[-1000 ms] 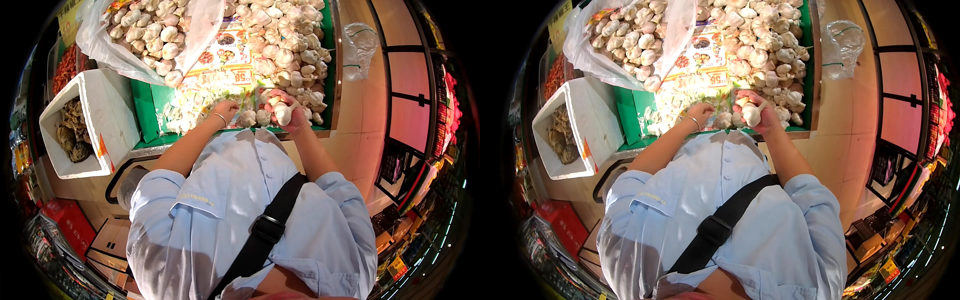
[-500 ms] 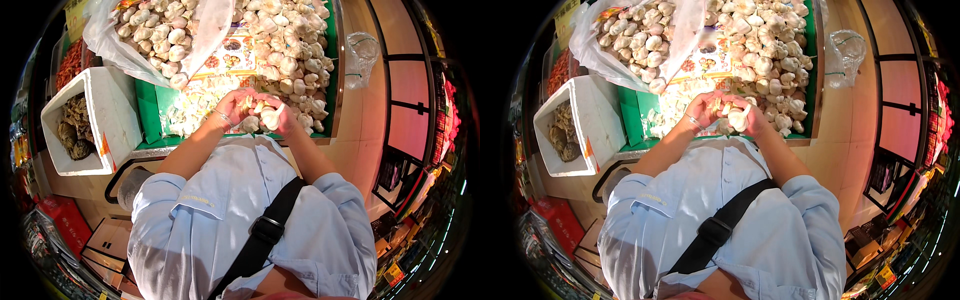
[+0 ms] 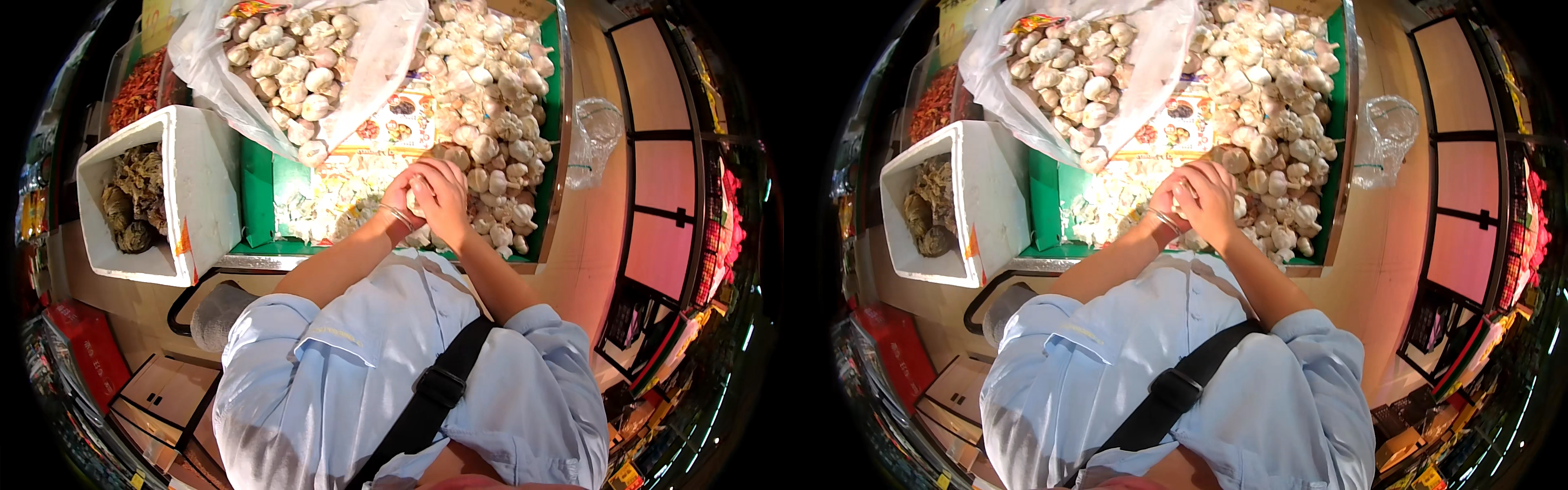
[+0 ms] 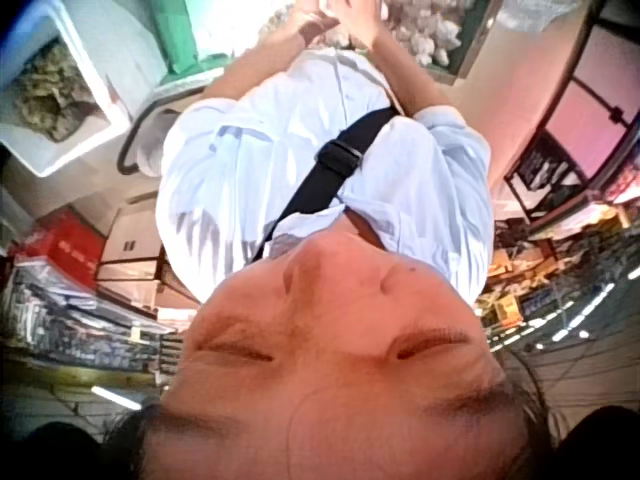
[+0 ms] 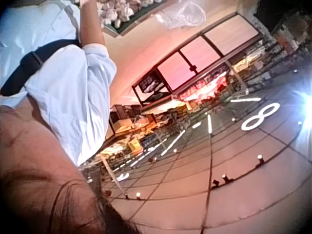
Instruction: The person peels garlic bulbs by hand, removing the outer papery skins. They pick up garlic heads from a large pile on a green tray, strip the loose skins, and place the cleaned bulbs back onto the pile. The process is repetitive and performed entirely by hand without tools.
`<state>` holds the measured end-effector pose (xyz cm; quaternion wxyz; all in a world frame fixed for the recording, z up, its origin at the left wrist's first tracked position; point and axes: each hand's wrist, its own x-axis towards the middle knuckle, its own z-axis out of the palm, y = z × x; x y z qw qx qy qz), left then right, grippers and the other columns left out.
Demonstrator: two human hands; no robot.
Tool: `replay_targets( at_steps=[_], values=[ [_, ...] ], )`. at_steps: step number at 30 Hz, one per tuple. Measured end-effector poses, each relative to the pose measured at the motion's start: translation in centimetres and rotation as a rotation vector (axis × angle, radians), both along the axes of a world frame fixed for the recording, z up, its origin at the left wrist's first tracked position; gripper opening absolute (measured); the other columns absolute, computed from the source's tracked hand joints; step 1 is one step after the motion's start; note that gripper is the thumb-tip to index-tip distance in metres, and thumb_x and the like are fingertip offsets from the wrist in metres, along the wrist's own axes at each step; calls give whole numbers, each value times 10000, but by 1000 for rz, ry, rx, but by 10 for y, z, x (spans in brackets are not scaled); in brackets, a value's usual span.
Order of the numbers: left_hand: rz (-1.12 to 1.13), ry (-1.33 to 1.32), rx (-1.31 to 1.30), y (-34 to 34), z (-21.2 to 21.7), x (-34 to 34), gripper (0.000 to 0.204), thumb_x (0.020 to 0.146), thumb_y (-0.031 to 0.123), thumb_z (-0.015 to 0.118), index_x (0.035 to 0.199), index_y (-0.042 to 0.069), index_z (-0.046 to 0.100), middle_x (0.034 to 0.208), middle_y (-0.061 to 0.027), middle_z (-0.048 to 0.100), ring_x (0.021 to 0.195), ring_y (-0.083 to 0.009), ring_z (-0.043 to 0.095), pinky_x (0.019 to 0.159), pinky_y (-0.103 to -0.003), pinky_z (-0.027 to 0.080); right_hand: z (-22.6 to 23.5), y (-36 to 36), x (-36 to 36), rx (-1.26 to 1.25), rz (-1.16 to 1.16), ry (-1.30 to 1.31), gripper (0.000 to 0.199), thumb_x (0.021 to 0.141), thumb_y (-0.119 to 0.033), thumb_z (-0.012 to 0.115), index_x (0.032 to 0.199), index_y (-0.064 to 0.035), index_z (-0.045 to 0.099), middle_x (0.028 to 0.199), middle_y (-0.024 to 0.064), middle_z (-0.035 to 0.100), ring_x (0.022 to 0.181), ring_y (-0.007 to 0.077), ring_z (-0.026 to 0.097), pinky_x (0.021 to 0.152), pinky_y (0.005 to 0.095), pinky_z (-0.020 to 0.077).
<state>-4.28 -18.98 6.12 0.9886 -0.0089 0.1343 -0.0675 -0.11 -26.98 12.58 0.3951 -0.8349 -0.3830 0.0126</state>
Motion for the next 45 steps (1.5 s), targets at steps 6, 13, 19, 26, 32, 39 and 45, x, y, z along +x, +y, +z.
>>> replay_targets(
  at_steps=[6, 13, 19, 26, 32, 39, 45],
  values=[
    [19, 25, -157, 14, -2, 9, 265, 825, 262, 406, 992, 90, 517, 953, -88, 559, 891, -236, 535, 804, -368, 432, 1, 1, 13, -43, 4, 38, 240, 759, -185, 516, 971, -83, 558, 1049, 116, 490, 1009, 292, 426, 854, 381, 314],
    [281, 189, 33, 110, 11, 53, 189, 781, 279, 439, 858, 129, 524, 813, -79, 576, 765, -262, 556, 658, -426, 455, -5, -11, 21, 59, -77, 258, 236, 790, -170, 508, 978, -30, 530, 1066, 139, 465, 972, 273, 450, 808, 326, 370],
    [467, 251, 370, 216, 70, 106, 627, 850, 505, 206, 1309, 100, 70, 1327, -191, 163, 1203, -367, 237, 914, -544, 296, -18, -20, 14, 94, -123, 520, 239, 807, -210, 505, 961, -30, 532, 1018, 101, 474, 917, 201, 465, 724, 281, 406],
    [126, 327, 850, 158, 24, 74, 262, 830, 241, 480, 1018, 62, 436, 920, -78, 507, 819, -152, 524, 664, -275, 483, -63, -66, 13, -98, -219, 710, 231, 785, -211, 518, 930, -35, 557, 793, 107, 575, 711, 224, 568, 640, 304, 440],
    [-801, -264, 1924, 23, -52, -10, 625, 663, 269, 641, 1178, 25, 383, 1027, -162, 520, 916, -240, 520, 793, -319, 421, -66, -99, 7, -796, -151, 556, 237, 722, -258, 530, 858, -67, 561, 841, 142, 588, 809, 292, 562, 697, 367, 437],
    [-944, -114, 2126, -33, -42, -37, 710, 585, 295, 672, 1181, 41, 381, 1022, -233, 467, 954, -371, 483, 813, -376, 416, -76, -97, -17, -741, 25, 720, 552, 680, -300, 574, 1122, -27, 388, 933, 222, 554, 883, 339, 536, 767, 383, 416],
    [-774, -177, 1789, -12, -73, -31, 558, 563, 258, 693, 1026, 17, 493, 928, -163, 551, 796, -248, 560, 684, -295, 461, -121, -82, -17, -67, -279, 1227, 535, 708, -223, 600, 1159, -91, 344, 951, 75, 471, 838, 169, 503, 661, 274, 438]
  ],
)
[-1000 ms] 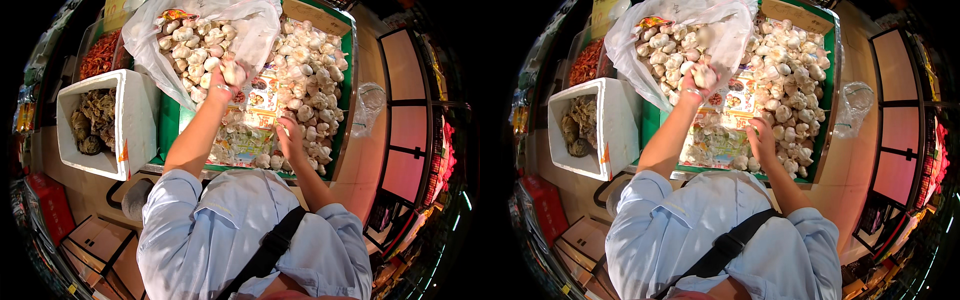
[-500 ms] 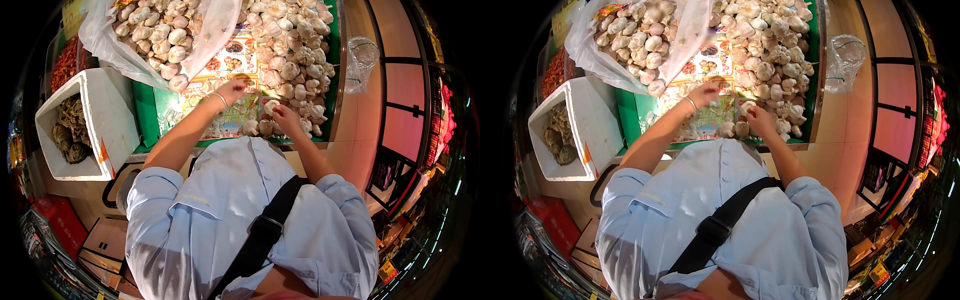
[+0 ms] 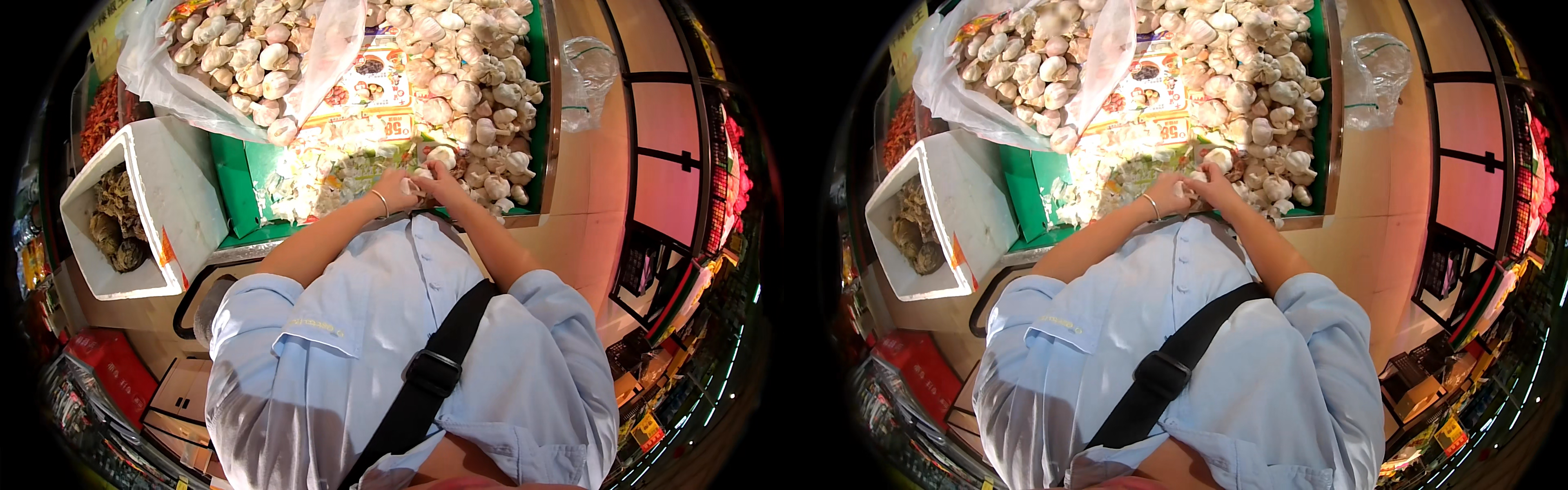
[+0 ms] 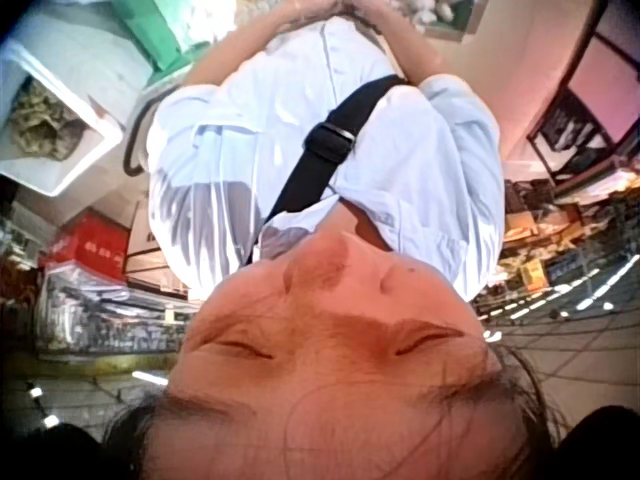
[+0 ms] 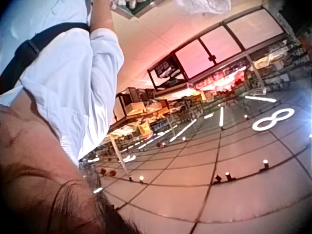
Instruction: The person peels garlic bulbs by hand, removing the outer papery skins. They pick up garlic heads from a large pile on a green tray, strip the loose skins, and place the cleaned bulbs back onto the pile. The process is repetitive and performed entirely by hand without tools.
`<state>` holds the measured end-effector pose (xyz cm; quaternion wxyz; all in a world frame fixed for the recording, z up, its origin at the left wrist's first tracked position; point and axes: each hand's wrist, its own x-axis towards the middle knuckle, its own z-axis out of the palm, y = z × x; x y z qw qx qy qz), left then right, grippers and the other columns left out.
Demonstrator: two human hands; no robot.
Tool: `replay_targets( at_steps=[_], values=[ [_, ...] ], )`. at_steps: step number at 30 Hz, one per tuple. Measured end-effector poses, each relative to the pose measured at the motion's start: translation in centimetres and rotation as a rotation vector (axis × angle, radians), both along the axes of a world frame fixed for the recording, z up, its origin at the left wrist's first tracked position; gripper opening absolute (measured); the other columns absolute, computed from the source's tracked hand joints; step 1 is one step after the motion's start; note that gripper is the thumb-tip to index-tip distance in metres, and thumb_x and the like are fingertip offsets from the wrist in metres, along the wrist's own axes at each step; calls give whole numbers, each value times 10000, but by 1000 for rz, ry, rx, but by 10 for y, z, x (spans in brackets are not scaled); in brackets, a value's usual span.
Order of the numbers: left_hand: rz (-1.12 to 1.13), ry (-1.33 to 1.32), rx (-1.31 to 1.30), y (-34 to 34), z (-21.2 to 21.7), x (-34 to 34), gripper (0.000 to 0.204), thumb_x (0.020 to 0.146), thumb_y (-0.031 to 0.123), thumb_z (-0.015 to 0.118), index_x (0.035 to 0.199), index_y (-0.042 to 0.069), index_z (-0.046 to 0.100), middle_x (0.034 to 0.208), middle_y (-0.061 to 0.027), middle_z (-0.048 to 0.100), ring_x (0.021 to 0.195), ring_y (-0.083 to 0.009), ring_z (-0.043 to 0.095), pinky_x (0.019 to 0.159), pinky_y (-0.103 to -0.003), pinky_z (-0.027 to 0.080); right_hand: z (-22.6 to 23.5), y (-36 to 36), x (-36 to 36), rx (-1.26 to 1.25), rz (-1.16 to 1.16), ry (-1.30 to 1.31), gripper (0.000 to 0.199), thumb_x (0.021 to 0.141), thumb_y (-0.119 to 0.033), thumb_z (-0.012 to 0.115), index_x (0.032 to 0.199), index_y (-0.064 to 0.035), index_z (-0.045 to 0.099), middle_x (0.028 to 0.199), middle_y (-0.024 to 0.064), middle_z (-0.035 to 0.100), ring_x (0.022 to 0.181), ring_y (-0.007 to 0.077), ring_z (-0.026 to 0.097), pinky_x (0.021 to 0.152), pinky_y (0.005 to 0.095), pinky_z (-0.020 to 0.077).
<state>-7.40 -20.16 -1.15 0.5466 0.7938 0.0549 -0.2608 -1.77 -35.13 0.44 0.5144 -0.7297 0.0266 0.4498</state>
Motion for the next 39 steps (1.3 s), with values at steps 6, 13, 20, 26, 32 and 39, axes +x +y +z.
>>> replay_targets(
  at_steps=[6, 13, 20, 26, 32, 39],
  values=[
    [37, -108, -57, 34, 51, 27, 523, 704, 265, 649, 1125, 21, 456, 1035, -156, 500, 941, -201, 490, 817, -312, 398, 39, -5, 15, 280, -244, 290, 496, 680, -124, 549, 1134, -130, 350, 945, 66, 472, 797, 178, 498, 536, 320, 432],
    [286, -337, 818, 99, 26, 101, 270, 766, 156, 469, 1023, 161, 551, 1052, -111, 488, 974, -293, 480, 823, -376, 397, 71, -22, 18, 260, -226, 297, 443, 740, -188, 500, 1156, -135, 358, 929, 58, 500, 721, 177, 517, 533, 298, 431],
    [79, -248, 861, 104, 15, 105, 266, 775, 225, 489, 1032, 161, 509, 975, -106, 513, 889, -284, 523, 742, -380, 432, 76, -38, 21, 385, -311, 506, 305, 751, -254, 513, 1006, -91, 470, 899, 61, 546, 734, 181, 560, 544, 299, 462],
    [19, -342, 834, 104, 13, 105, 244, 750, 181, 508, 984, 113, 499, 963, -116, 526, 864, -286, 538, 728, -369, 444, 56, -37, 21, 409, -266, 491, 335, 755, -249, 502, 1047, -91, 458, 914, 77, 564, 766, 196, 565, 572, 319, 455],
    [287, -267, 461, 91, 18, 87, 215, 721, 129, 506, 932, 90, 508, 812, -159, 543, 788, -329, 530, 683, -363, 432, 50, -37, 26, 503, -381, 541, 368, 765, -239, 495, 1091, -82, 430, 923, 96, 562, 777, 214, 566, 584, 294, 460],
    [24, -328, 606, 42, 41, -5, 406, 654, 184, 622, 1034, 122, 495, 974, -128, 479, 862, -277, 497, 745, -328, 417, 66, -21, 28, 498, -428, 587, 259, 831, -280, 438, 1000, -92, 491, 833, 31, 553, 729, 141, 557, 496, 197, 416]
  ],
)
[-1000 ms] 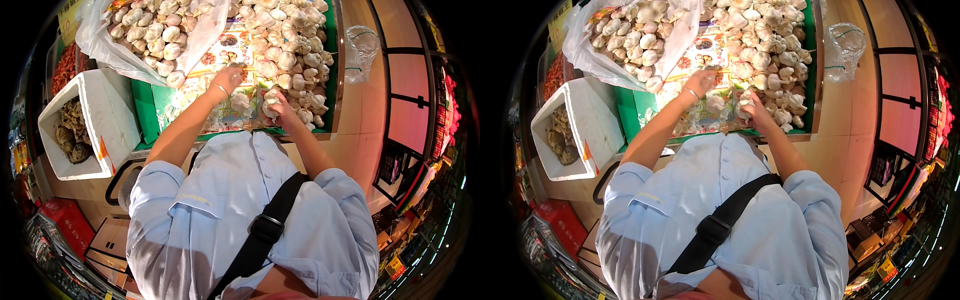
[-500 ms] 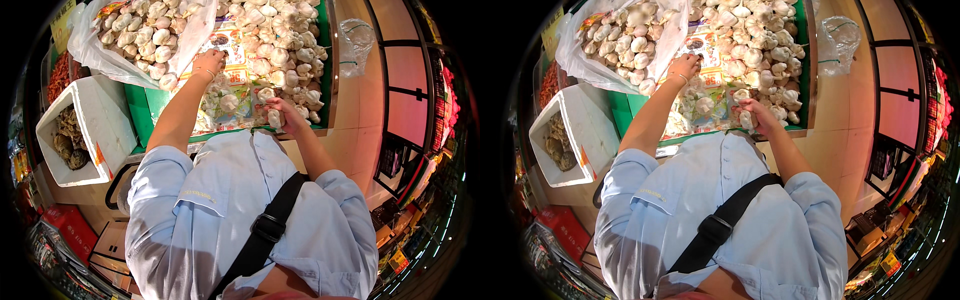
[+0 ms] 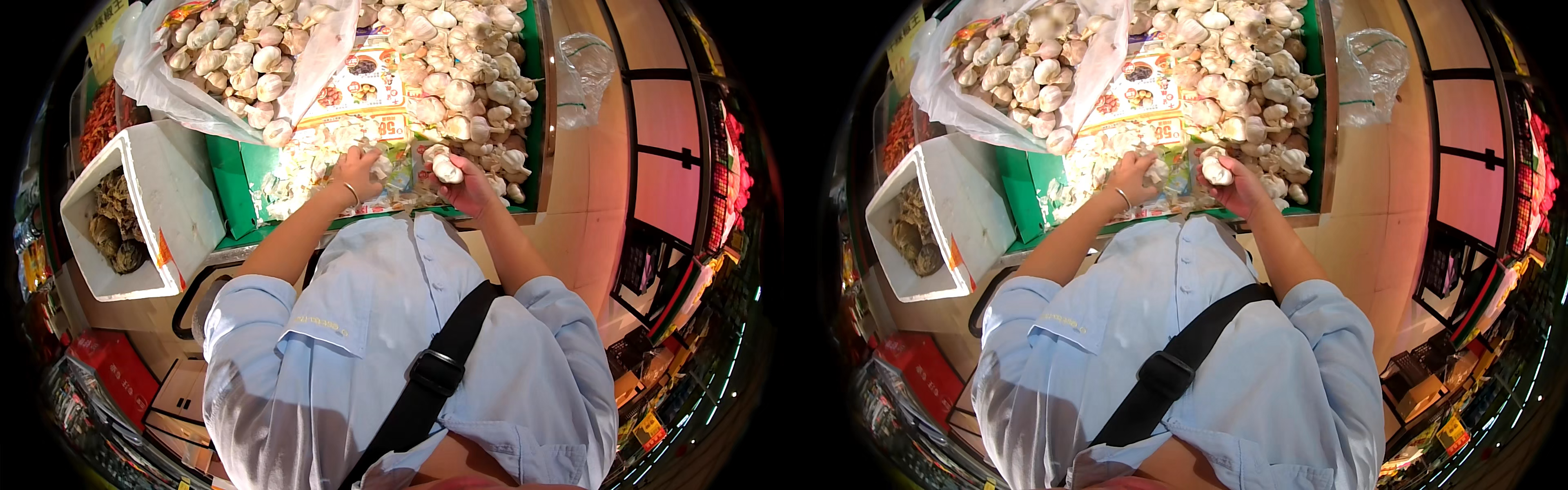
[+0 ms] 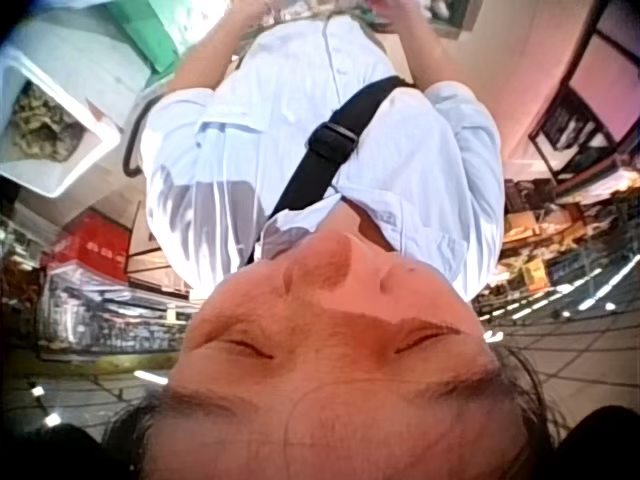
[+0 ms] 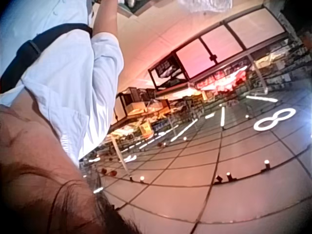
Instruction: The person peels garlic bulbs by hand, removing the outer papery skins. They pick up garlic heads from a large pile on a green tray, strip the loose skins, and place the cleaned bulbs back onto the pile. The process is repetitive and performed entirely by hand without tools.
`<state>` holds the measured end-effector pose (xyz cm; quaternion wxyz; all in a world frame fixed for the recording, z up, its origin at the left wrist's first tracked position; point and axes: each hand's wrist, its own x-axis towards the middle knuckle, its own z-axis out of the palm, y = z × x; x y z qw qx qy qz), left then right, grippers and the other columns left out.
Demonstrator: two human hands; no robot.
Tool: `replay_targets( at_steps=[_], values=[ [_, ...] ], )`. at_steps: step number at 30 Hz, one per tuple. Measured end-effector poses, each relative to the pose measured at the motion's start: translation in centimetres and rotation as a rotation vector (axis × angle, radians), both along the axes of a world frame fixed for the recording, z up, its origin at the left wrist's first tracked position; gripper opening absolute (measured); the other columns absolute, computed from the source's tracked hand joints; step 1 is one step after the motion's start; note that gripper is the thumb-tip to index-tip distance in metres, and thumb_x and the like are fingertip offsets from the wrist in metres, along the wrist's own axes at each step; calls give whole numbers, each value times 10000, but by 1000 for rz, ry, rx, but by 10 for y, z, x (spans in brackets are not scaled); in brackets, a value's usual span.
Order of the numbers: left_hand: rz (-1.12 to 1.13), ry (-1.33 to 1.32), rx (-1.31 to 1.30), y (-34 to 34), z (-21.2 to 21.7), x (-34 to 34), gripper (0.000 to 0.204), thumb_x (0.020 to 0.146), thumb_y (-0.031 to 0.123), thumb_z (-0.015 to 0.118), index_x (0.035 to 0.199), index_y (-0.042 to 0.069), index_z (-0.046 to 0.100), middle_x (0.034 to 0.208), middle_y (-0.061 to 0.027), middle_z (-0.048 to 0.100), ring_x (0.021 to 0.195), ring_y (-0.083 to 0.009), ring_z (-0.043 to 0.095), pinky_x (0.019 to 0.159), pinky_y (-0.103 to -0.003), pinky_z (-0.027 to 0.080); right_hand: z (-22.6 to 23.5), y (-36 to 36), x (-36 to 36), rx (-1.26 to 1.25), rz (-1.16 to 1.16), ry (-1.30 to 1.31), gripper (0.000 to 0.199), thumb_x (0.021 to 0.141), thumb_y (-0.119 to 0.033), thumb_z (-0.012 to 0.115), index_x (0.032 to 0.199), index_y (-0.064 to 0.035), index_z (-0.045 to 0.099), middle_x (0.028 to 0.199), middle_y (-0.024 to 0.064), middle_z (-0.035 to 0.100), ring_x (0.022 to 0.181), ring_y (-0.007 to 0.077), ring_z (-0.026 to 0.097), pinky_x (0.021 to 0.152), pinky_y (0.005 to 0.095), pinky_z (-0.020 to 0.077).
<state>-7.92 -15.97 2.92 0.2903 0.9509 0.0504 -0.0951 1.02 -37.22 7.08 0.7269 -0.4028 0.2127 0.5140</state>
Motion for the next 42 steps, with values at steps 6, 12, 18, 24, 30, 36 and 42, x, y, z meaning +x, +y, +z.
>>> replay_targets(
  at_steps=[6, 12, 18, 24, 30, 36, 42],
  values=[
    [25, -21, -69, -10, -32, -5, 465, 622, 235, 675, 1036, 136, 487, 946, -88, 515, 785, -264, 531, 674, -339, 451, -2, 17, -3, -41, 54, 13, 252, 862, -331, 379, 944, -128, 504, 779, -33, 544, 628, 94, 523, 446, 185, 375],
    [477, 433, -1200, -13, -22, 5, 333, 685, 280, 577, 935, 83, 480, 790, -69, 573, 679, -217, 568, 541, -283, 442, 10, 17, -1, 53, 133, 80, 240, 867, -349, 369, 940, -151, 483, 724, -27, 530, 528, 88, 452, 425, 188, 336],
    [575, 511, -1959, -9, 47, 4, 350, 710, 233, 444, 1032, 96, 459, 827, -90, 574, 659, -212, 580, 496, -300, 461, 20, 34, -8, 67, 59, -158, 239, 871, -297, 384, 1021, -120, 442, 861, 0, 527, 684, 94, 486, 550, 213, 384],
    [595, 636, -2105, -2, 36, 6, 442, 790, 369, 424, 1164, 134, 414, 938, -77, 568, 621, -241, 590, 378, -257, 436, 26, 49, -14, 4, 133, -520, 324, 887, -177, 342, 1184, -48, 355, 1105, 79, 477, 1020, 158, 460, 842, 299, 377],
    [453, 554, -2132, -5, 51, 10, 429, 767, 289, 460, 1188, 235, 399, 1015, -63, 553, 834, -260, 577, 547, -349, 524, 21, 54, -23, -44, 260, -626, 316, 875, -187, 399, 1156, -43, 410, 1133, 88, 444, 1020, 174, 441, 857, 277, 354],
    [563, 695, -2266, -11, 37, 9, 387, 831, 352, 417, 1158, 146, 415, 998, -87, 549, 857, -222, 564, 653, -368, 507, 32, 59, -22, -296, 371, -1445, 305, 746, -28, 515, 1043, -95, 534, 1116, 117, 445, 989, 242, 466, 740, 286, 438],
    [609, 621, -2196, -10, 28, 7, 354, 852, 369, 388, 1102, 132, 467, 969, -99, 559, 834, -216, 572, 717, -346, 481, 35, 61, -14, -264, 502, -1773, 252, 654, -8, 589, 897, -75, 592, 1053, 87, 494, 924, 252, 495, 716, 305, 442]
  ],
)
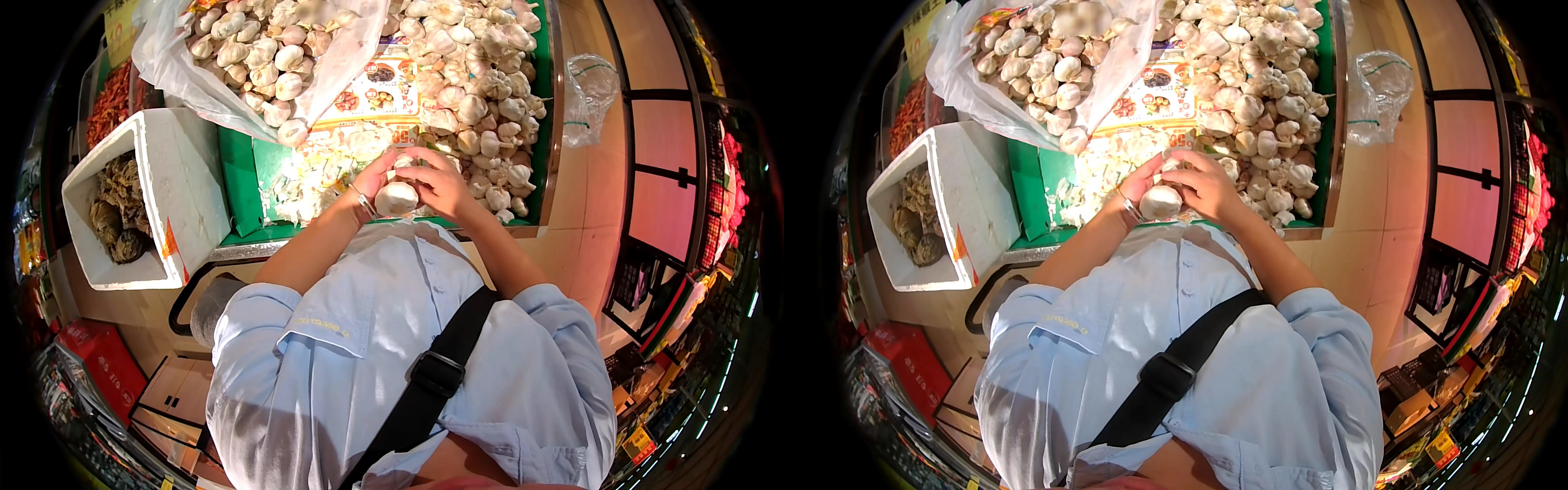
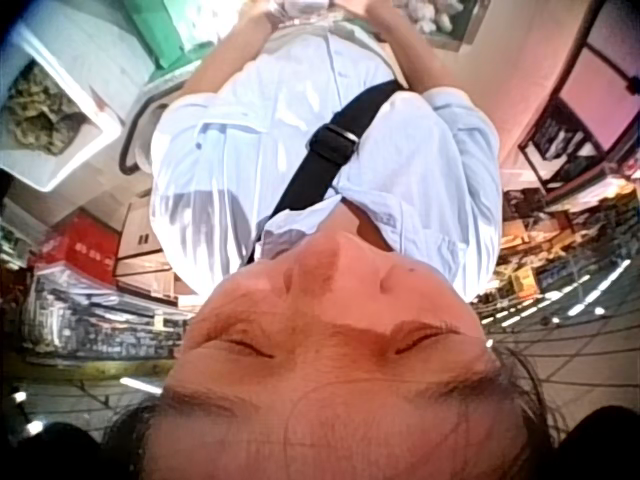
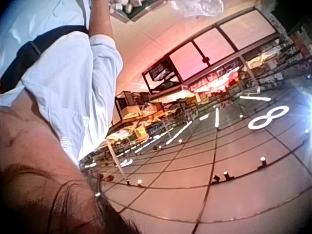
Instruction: The person peels garlic bulbs by hand, removing the outer papery skins. They pick up garlic heads from a large pile on a green tray, strip the loose skins, and place the cleaned bulbs back onto the pile. The process is repetitive and performed entirely by hand without tools.
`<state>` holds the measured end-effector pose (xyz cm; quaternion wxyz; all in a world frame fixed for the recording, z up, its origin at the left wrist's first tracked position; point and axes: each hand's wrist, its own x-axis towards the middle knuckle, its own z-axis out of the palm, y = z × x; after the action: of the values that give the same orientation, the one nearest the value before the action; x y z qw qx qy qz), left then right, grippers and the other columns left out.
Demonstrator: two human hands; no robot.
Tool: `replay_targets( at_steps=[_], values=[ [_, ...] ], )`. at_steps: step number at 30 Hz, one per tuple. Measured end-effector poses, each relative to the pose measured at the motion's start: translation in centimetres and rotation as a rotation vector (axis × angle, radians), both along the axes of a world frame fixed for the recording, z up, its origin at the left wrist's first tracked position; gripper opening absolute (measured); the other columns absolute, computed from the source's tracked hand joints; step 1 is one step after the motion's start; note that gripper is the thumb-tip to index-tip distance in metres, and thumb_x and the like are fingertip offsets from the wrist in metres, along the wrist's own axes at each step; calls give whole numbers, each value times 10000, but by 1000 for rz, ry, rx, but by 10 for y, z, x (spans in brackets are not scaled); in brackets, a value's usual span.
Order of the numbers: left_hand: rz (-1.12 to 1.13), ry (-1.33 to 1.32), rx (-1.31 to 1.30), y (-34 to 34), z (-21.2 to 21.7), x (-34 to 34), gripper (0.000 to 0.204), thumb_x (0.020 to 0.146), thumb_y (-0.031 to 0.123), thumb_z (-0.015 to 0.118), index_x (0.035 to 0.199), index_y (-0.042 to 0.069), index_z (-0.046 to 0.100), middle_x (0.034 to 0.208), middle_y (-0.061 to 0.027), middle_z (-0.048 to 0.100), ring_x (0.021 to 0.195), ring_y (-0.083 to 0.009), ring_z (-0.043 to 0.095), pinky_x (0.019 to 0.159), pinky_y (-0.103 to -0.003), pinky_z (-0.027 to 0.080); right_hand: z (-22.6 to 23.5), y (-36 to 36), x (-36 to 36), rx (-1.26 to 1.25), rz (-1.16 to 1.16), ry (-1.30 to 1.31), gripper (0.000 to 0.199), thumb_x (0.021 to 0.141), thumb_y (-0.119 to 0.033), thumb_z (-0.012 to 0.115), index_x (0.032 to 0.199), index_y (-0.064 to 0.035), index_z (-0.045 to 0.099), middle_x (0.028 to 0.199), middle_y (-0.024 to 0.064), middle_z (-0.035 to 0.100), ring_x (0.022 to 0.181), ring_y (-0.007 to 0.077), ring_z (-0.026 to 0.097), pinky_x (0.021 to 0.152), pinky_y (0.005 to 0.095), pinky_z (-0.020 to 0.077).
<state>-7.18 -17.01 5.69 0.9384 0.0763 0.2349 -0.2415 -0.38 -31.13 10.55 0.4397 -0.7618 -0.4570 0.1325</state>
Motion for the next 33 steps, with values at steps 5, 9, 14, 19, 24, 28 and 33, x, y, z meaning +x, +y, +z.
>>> replay_targets(
  at_steps=[5, 9, 14, 19, 24, 28, 33],
  values=[
    [-100, -7, -130, 0, 0, -4, 364, 849, 380, 391, 1097, 128, 480, 978, -100, 560, 844, -228, 573, 696, -353, 488, -1, 5, -5, 88, -172, 137, 73, 708, -31, 565, 781, -31, 574, 866, 76, 570, 785, 216, 535, 660, 283, 432],
    [-27, 0, -234, -2, -5, -8, 424, 855, 386, 364, 1163, 101, 420, 1078, -160, 504, 920, -311, 526, 636, -413, 511, -7, -3, -2, 89, -466, 831, 147, 783, -98, 519, 843, 33, 547, 865, 107, 572, 770, 145, 528, 660, 251, 416],
    [-57, 11, -232, 5, 2, -8, 423, 854, 382, 369, 1159, 95, 422, 1054, -157, 517, 929, -318, 531, 626, -413, 520, -18, -8, 3, 13, -388, 557, 254, 796, -119, 519, 1011, 17, 513, 895, 77, 560, 810, 117, 520, 712, 233, 411],
    [-170, 36, -52, 8, 4, -6, 352, 830, 358, 433, 1078, 114, 490, 987, -102, 555, 891, -292, 559, 647, -408, 503, -31, -7, -5, 20, -351, 809, 165, 795, -124, 536, 895, 7, 537, 782, 46, 556, 704, 90, 500, 647, 223, 411],
    [-73, 37, -96, 13, -10, -2, 341, 813, 312, 440, 1053, 77, 495, 991, -152, 542, 862, -301, 558, 643, -415, 507, -43, -15, 0, 29, -579, 647, 127, 788, -139, 543, 818, -15, 532, 692, 17, 522, 636, 71, 463, 597, 216, 389],
    [246, 12, -255, 60, -22, 40, 422, 815, 339, 412, 1074, 9, 452, 1012, -198, 515, 898, -342, 525, 705, -440, 489, -46, -24, 6, 107, -633, 777, 111, 787, -118, 523, 828, -15, 532, 700, -2, 500, 637, 71, 442, 580, 213, 374],
    [684, 23, 254, 147, 51, 123, 585, 854, 437, 300, 1250, 20, 195, 1256, -238, 274, 1127, -392, 339, 872, -535, 350, -45, -33, 2, 6, -611, 868, 101, 781, -86, 510, 847, -12, 530, 716, -4, 495, 642, 69, 450, 579, 212, 379]
  ],
)
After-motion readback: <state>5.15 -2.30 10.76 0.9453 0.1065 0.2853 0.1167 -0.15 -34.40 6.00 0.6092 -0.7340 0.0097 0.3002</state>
